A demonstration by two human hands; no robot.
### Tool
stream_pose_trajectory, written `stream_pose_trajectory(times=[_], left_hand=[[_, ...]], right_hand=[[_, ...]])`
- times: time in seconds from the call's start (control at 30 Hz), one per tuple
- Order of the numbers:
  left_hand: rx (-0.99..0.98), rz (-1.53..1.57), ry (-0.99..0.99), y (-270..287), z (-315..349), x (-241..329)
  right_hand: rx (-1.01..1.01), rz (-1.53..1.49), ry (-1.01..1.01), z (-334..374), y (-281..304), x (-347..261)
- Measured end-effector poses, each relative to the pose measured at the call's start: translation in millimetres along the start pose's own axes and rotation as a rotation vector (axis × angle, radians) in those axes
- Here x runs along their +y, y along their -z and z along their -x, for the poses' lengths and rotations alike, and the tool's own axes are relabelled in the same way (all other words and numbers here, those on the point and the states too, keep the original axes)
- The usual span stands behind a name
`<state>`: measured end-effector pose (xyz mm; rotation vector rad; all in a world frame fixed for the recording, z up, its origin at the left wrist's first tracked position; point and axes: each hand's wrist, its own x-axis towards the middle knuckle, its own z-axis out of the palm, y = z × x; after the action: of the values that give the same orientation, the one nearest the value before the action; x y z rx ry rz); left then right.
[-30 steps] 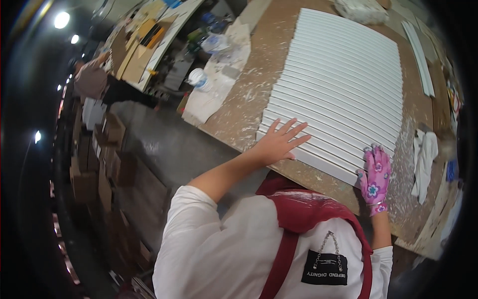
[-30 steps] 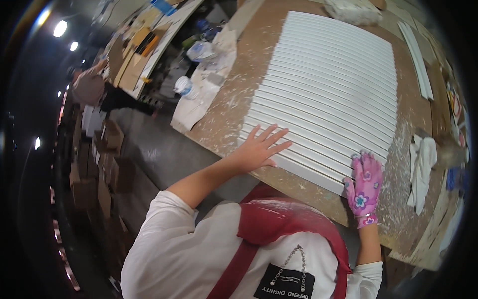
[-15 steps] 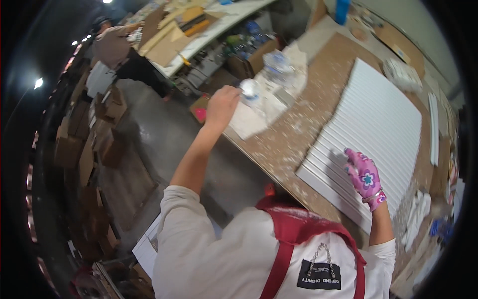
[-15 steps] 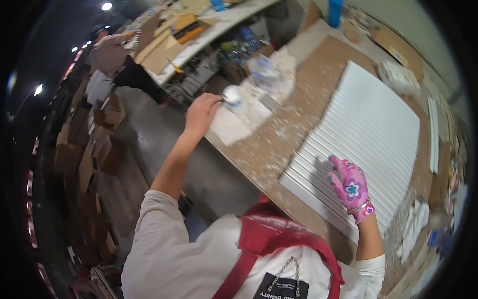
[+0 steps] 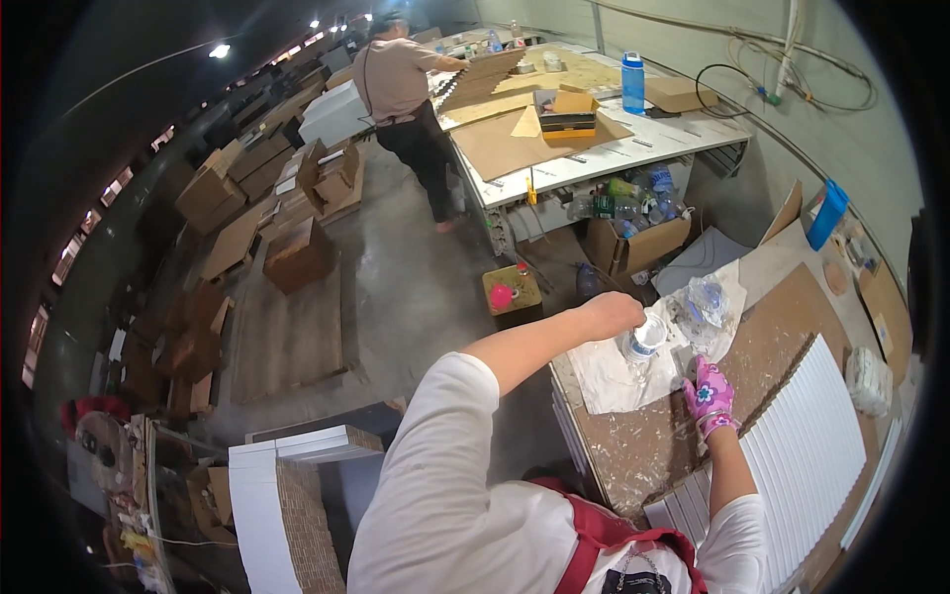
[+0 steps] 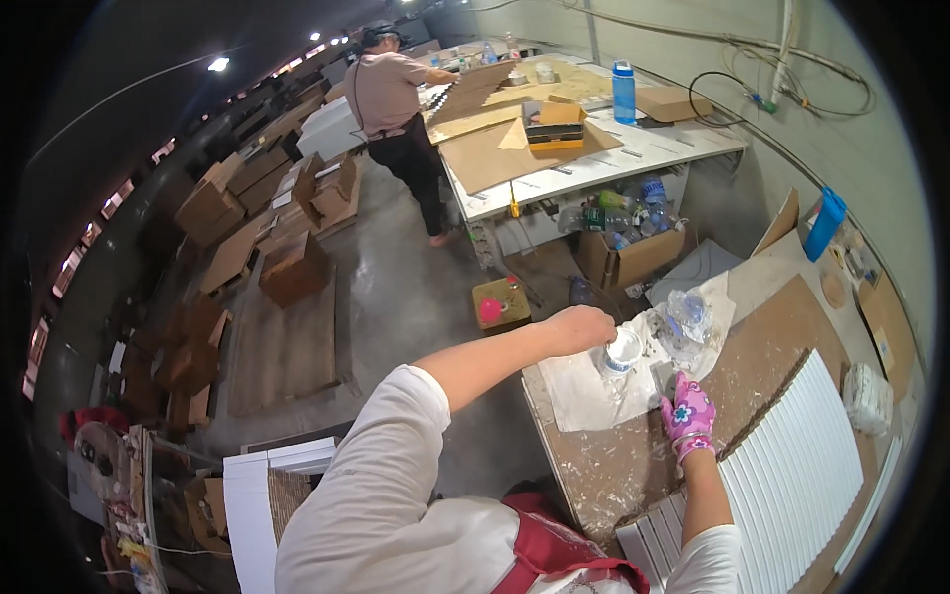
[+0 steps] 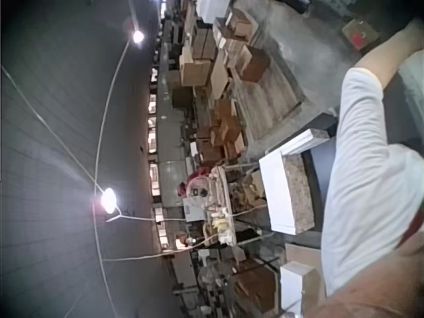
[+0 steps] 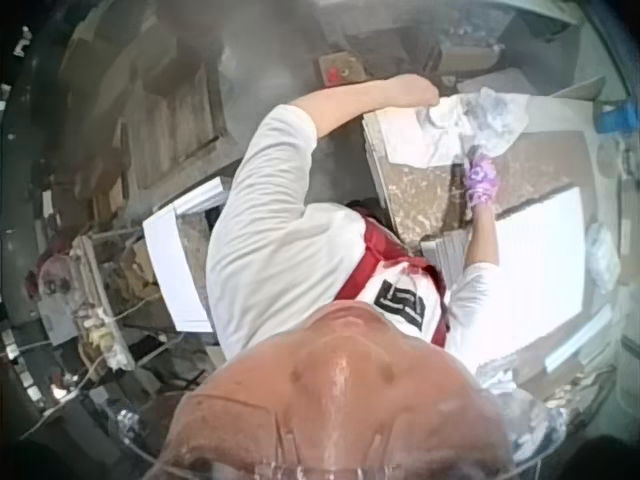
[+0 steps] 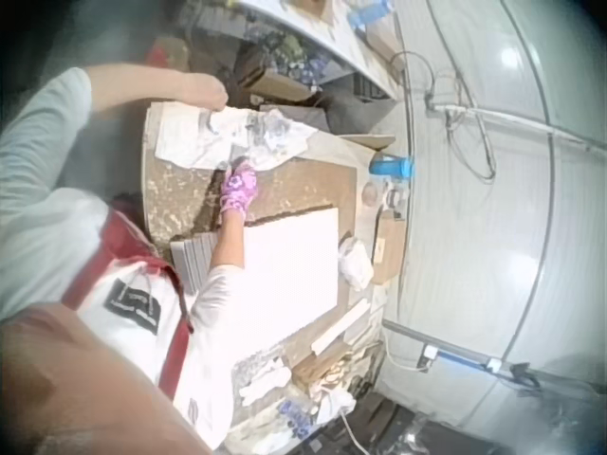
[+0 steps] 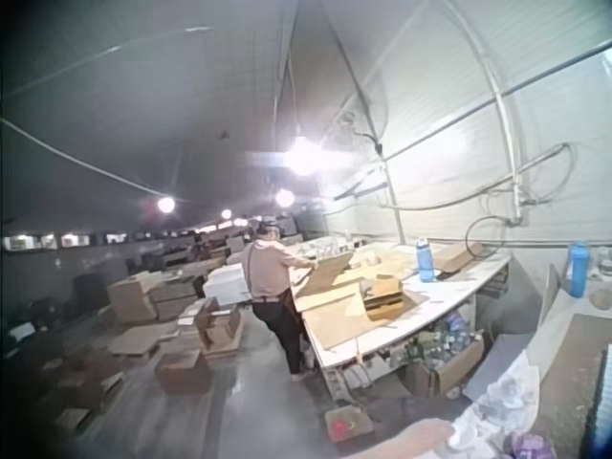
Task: The person cleans a set of white furniture slats on a workbench by wiping them with a cloth, applying a liquid from a bottle to the cloth, and using a sanding block to smooth the surfaces.
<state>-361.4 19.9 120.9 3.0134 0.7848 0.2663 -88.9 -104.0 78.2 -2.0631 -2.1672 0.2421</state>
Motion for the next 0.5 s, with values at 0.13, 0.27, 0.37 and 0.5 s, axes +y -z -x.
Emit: stream_pose_trajectory(times=[0.13,0.27,0.37,0.5], left_hand=[[-0.025,0.102,0.086,17.0,-11.1,4.3],[-0.072,0.019,0.213,14.3,-22.3,12.0],[-0.19,0.005,0.23,18.3,-27.8,35.4],[-0.102,0.044,0.38,-5.0,-27.8,34.3]], right_hand=[[0.009,-0.011,-0.025,-2.0,8.0,-3.8],[0.158,-0.187,0.019,2.2,-0.7,9.9],[0.289,-0.46,0.019,7.4,-6.0,16.6],[0.085,-1.158,-0.152,11.8,-12.8,4.0]])
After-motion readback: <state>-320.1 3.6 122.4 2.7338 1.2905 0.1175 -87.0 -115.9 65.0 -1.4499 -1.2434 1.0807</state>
